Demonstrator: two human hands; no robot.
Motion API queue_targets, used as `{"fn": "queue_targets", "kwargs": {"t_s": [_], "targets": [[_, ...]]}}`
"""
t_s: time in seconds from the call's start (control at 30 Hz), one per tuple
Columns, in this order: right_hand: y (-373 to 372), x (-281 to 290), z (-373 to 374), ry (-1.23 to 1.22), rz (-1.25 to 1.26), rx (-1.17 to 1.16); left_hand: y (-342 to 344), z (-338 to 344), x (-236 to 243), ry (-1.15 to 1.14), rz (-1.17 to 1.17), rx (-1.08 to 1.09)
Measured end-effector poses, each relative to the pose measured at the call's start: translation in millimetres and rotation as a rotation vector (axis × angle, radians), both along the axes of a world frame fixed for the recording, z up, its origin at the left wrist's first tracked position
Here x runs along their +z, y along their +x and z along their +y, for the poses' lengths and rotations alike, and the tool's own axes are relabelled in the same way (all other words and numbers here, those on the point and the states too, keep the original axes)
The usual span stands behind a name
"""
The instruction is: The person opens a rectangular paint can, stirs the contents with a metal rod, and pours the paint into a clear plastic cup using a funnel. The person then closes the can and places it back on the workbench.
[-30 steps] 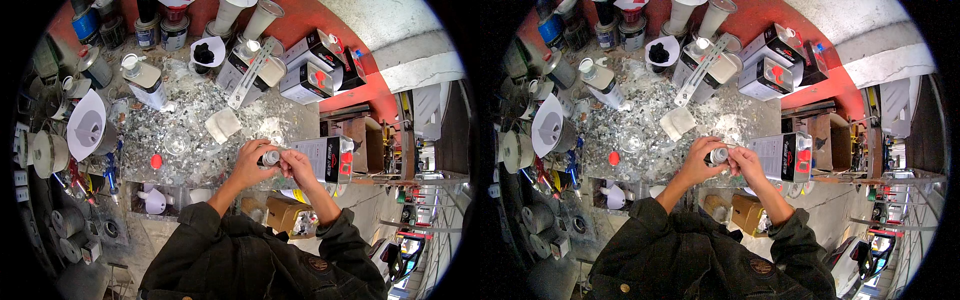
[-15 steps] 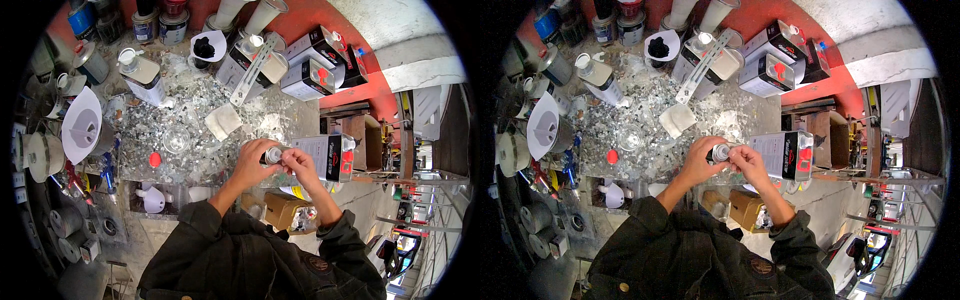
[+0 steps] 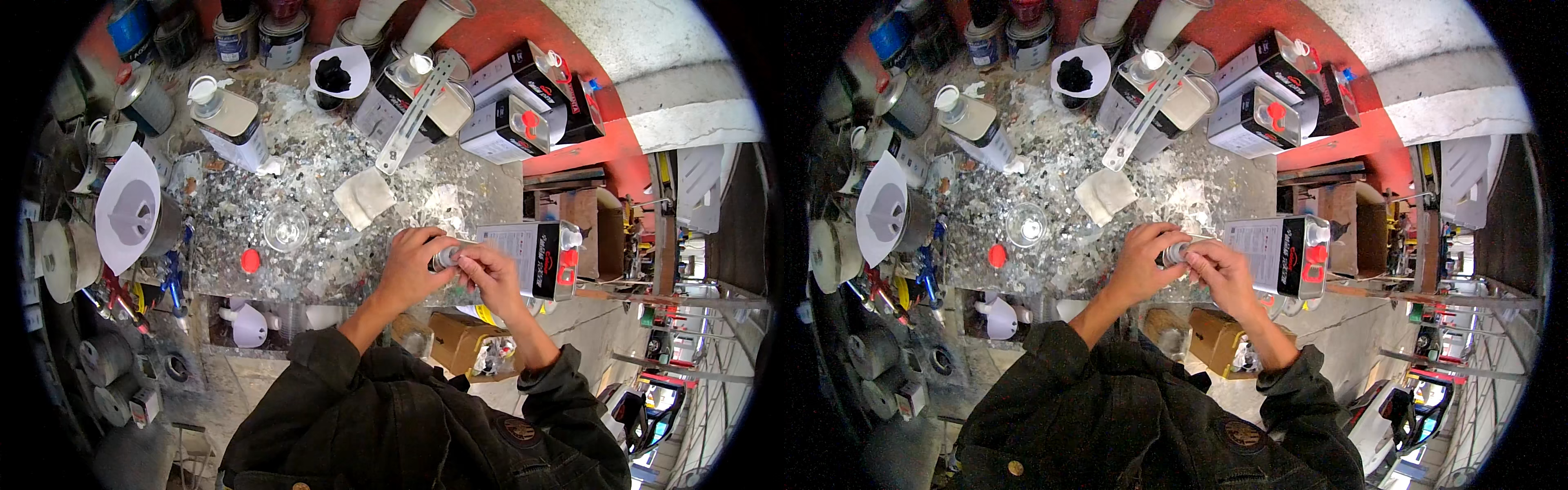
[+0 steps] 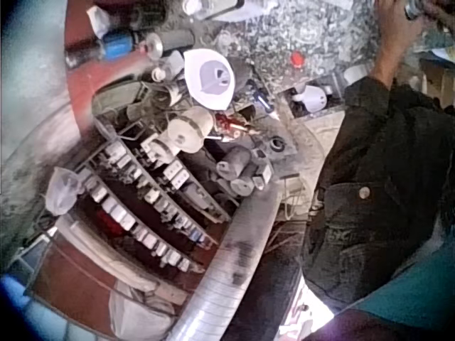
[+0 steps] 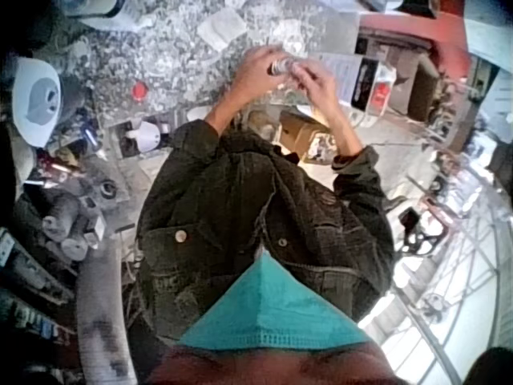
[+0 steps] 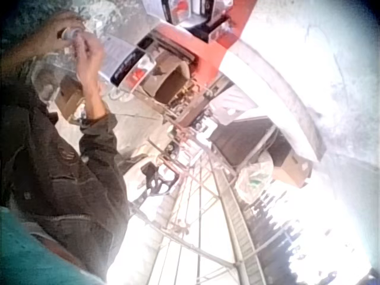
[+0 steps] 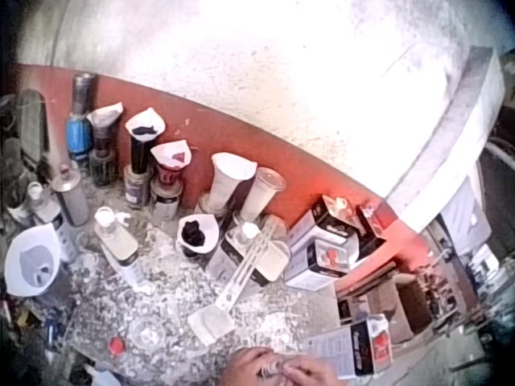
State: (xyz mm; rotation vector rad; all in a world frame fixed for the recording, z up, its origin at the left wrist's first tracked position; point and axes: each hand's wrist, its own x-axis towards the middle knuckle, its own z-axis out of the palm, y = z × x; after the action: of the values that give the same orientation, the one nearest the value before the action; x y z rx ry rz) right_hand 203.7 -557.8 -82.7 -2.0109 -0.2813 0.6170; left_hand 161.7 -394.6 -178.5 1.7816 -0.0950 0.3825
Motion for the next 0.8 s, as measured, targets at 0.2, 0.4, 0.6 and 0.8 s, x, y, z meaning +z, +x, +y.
{"fn": "queue_targets", "kwargs": {"t_s": [0.2, 0.4, 0.6, 0.8], "targets": [[-3, -14, 4, 0.251, 0.21, -0.228, 8, -16, 0, 0.028, 0.066, 0.014], [7, -14, 4, 0.313, 0.357, -0.114, 11, -14, -6, 0.039, 0.058, -0.026], [23, -11, 0, 0.321, 0.494, 0.06, 18, -8, -1, -0.011, 0.005, -0.103], [27, -15, -1, 0.339, 0.538, -0.056, 22, -8, -5, -0.062, 0.017, -0.139]]}}
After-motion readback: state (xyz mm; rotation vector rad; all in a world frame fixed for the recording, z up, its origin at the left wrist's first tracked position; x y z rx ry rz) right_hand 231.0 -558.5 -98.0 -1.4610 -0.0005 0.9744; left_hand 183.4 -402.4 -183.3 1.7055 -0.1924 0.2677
